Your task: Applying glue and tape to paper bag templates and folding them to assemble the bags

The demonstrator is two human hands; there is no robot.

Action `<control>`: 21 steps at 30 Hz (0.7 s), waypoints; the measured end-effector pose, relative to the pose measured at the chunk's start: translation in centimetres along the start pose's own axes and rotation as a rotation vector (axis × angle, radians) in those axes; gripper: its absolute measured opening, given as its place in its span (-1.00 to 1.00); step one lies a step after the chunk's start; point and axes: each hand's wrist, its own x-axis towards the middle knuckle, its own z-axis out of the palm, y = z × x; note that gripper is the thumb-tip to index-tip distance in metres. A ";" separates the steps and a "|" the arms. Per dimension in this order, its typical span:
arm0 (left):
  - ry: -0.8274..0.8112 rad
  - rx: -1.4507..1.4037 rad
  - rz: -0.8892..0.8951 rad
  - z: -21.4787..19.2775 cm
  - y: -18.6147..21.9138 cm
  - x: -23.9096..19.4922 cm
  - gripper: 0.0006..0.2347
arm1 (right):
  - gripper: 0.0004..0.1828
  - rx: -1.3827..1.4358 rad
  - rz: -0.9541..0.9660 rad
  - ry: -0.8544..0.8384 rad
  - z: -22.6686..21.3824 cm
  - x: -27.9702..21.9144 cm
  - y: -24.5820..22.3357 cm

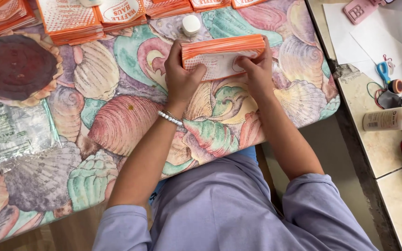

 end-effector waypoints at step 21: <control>-0.118 0.613 -0.040 -4.3 -1.2 2.3 -0.19 | -0.38 -0.333 0.596 0.024 1.8 1.1 -3.1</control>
